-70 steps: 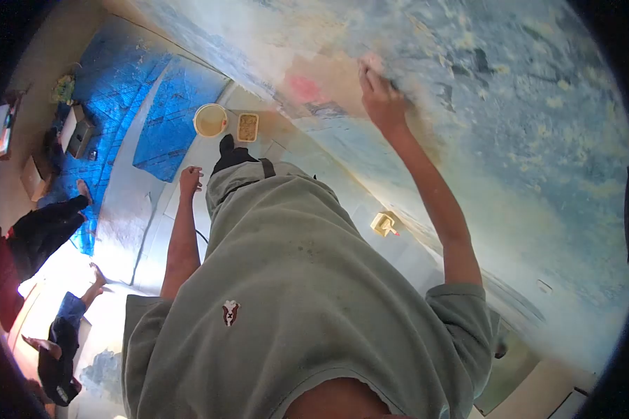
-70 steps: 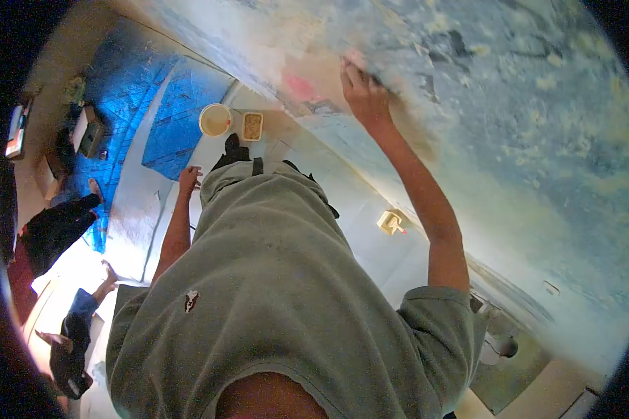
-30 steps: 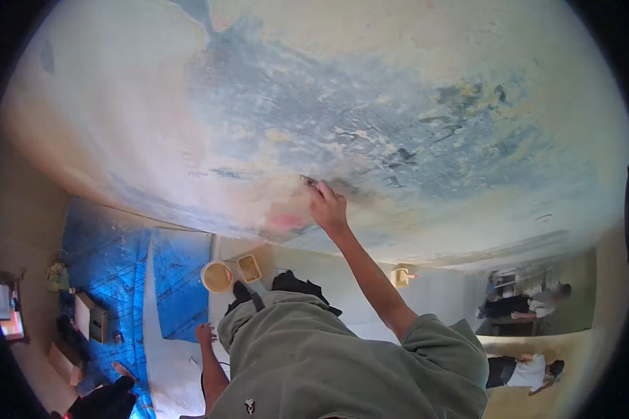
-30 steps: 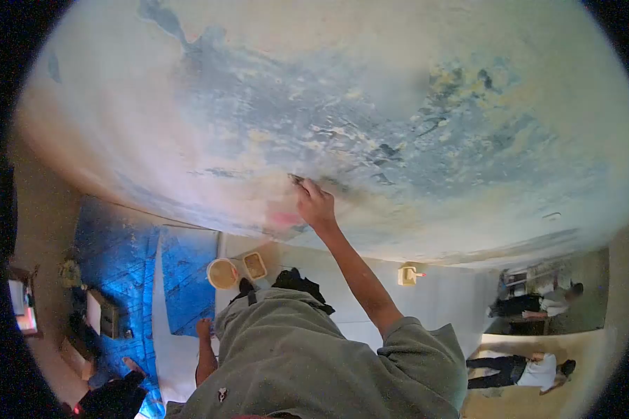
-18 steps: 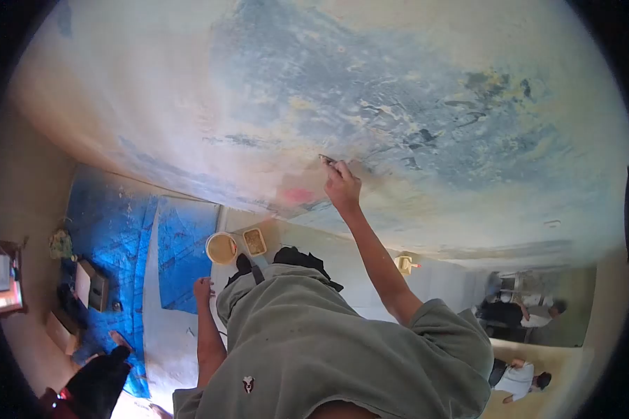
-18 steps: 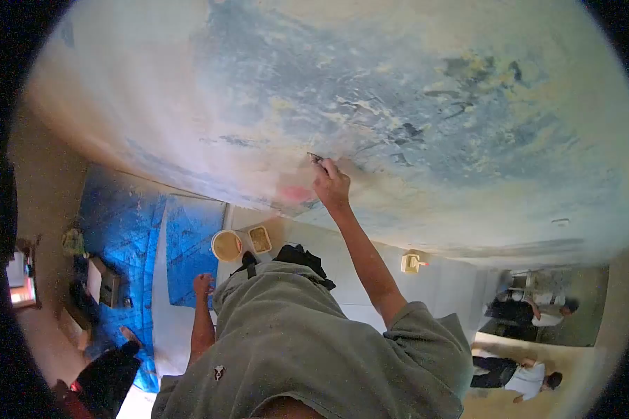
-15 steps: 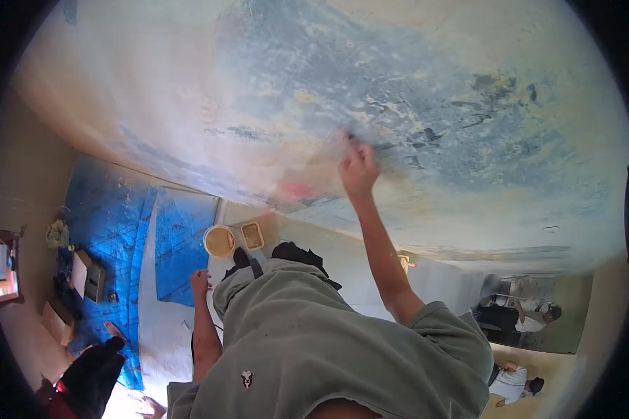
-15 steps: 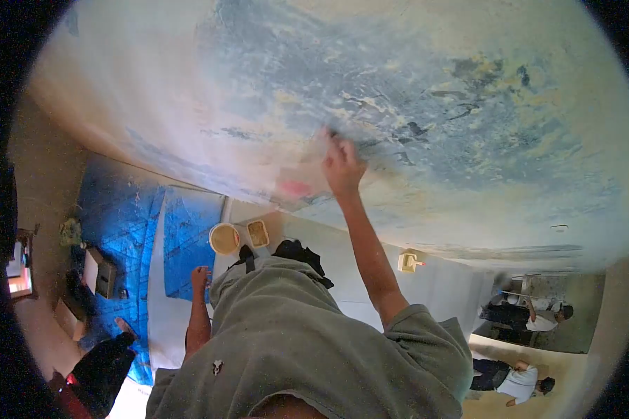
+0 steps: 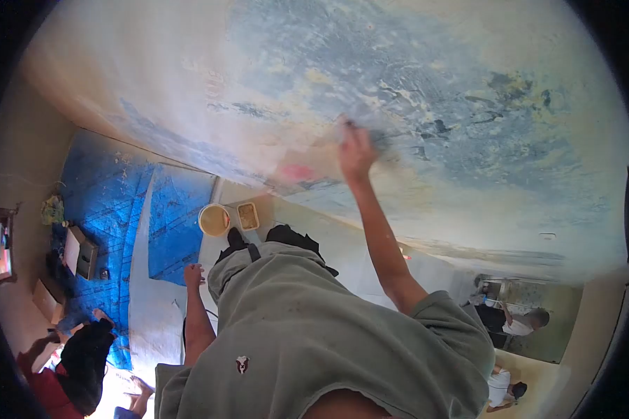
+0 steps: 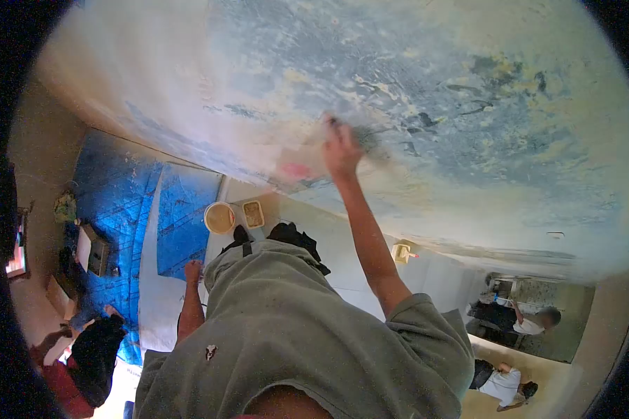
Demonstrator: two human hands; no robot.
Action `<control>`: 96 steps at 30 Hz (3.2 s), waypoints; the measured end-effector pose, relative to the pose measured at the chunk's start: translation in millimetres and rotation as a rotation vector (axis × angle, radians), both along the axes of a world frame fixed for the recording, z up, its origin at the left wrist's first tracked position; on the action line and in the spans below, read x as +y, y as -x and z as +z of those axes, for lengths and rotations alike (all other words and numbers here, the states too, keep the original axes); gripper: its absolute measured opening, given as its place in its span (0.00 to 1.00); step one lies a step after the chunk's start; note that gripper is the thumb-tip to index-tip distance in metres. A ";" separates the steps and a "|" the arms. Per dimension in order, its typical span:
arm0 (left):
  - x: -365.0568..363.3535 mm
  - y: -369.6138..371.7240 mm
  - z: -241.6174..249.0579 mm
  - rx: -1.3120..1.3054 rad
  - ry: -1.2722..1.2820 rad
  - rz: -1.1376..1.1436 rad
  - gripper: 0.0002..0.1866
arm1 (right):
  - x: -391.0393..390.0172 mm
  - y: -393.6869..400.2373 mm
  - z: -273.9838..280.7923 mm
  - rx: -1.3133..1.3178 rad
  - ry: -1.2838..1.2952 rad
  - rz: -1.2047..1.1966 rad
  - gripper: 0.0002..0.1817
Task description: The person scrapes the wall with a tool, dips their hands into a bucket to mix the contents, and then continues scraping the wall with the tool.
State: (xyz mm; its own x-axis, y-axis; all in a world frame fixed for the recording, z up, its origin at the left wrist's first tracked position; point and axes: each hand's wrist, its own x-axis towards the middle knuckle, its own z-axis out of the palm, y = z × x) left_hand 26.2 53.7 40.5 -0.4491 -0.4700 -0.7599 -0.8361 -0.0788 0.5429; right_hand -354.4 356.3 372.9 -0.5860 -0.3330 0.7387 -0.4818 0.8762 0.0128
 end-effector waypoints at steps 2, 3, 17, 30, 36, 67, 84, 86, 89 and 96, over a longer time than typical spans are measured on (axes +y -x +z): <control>-3.1 0.4 -5.1 -0.027 -0.039 0.068 0.15 | 1.0 -3.0 -31.9 -0.042 -0.026 0.051 0.24; -5.2 4.6 -3.5 -0.031 -0.036 0.079 0.15 | -6.4 -4.8 -33.5 -0.080 -0.050 0.108 0.22; -13.0 20.7 -4.9 0.125 -0.012 0.033 0.14 | -7.1 -0.3 18.3 -0.028 -0.085 0.035 0.24; -7.7 -6.2 -31.2 0.151 0.039 -0.139 0.15 | 0.5 1.6 -21.5 0.054 0.004 0.094 0.20; -10.5 4.9 -9.7 0.156 -0.002 -0.048 0.16 | -3.4 -0.2 18.4 -0.082 -0.021 0.055 0.26; -6.5 26.0 6.1 0.018 -0.048 -0.082 0.17 | 29.0 -42.0 -100.7 -0.562 0.000 -0.190 0.19; 1.6 115.9 27.7 0.026 -0.095 -0.396 0.17 | 129.6 -71.4 -77.0 -0.186 0.479 -0.265 0.09; 14.6 134.8 31.7 0.011 -0.064 -0.394 0.17 | 164.5 -60.2 -56.4 -0.027 0.665 -0.349 0.06; 45.2 158.0 35.3 0.014 -0.033 -0.394 0.16 | 197.7 -42.0 -36.5 0.194 0.703 -0.312 0.06; 140.4 181.7 51.8 0.073 -0.048 -0.512 0.17 | 203.4 -72.2 -59.9 -0.400 0.408 -0.099 0.17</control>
State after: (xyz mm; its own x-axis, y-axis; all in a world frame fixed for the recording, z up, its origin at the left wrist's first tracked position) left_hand -155.5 194.0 92.3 -0.6650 -0.1418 -0.7333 -0.7341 0.3046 0.6069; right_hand -282.2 559.6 313.0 -0.8600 0.0023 0.5102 -0.2953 0.8132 -0.5015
